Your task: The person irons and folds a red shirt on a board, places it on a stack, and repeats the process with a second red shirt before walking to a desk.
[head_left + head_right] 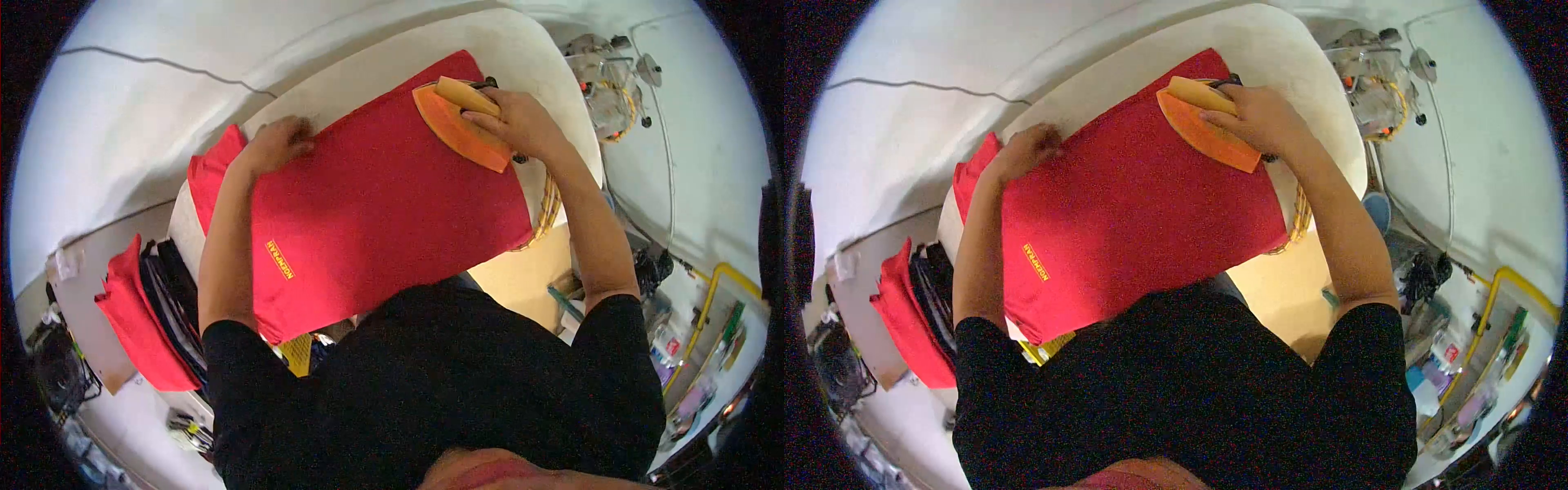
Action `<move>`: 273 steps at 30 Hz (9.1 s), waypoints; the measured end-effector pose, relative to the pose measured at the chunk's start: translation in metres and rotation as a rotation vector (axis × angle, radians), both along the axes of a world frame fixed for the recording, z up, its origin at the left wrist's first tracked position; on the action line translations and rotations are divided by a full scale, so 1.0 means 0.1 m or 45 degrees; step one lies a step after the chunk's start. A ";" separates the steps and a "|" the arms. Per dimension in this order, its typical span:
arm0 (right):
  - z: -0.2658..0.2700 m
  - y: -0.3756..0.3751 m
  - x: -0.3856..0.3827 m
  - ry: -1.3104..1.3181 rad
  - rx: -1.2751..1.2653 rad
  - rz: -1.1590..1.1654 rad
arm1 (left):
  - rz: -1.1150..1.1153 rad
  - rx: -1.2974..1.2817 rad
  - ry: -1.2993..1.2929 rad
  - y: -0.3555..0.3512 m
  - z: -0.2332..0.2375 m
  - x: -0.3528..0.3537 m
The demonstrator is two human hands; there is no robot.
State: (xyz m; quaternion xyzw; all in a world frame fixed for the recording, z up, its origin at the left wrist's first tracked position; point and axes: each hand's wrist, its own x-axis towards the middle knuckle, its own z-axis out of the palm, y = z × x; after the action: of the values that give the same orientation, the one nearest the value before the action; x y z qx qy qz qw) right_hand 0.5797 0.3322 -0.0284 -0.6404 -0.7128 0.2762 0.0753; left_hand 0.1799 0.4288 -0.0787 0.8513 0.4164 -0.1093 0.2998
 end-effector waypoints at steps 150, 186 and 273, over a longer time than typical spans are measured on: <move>0.28 -0.68 0.13 0.440 -0.036 -0.559 | 2.232 0.374 -1.149 -4.61 0.12 -1.51; 0.10 -0.55 -0.21 0.481 -0.200 -0.752 | 0.684 0.506 -0.229 -3.66 -0.12 -0.82; -0.68 -1.60 -1.58 -0.201 0.493 0.195 | 1.970 -0.239 -1.256 -2.91 -0.39 -0.97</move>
State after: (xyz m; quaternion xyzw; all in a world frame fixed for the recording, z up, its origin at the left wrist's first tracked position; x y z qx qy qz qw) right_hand 0.4222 0.1719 -0.0966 -0.5777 -0.8026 0.0880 0.1197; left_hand 0.0824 0.1376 -0.1173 0.2581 0.6840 0.4635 0.5006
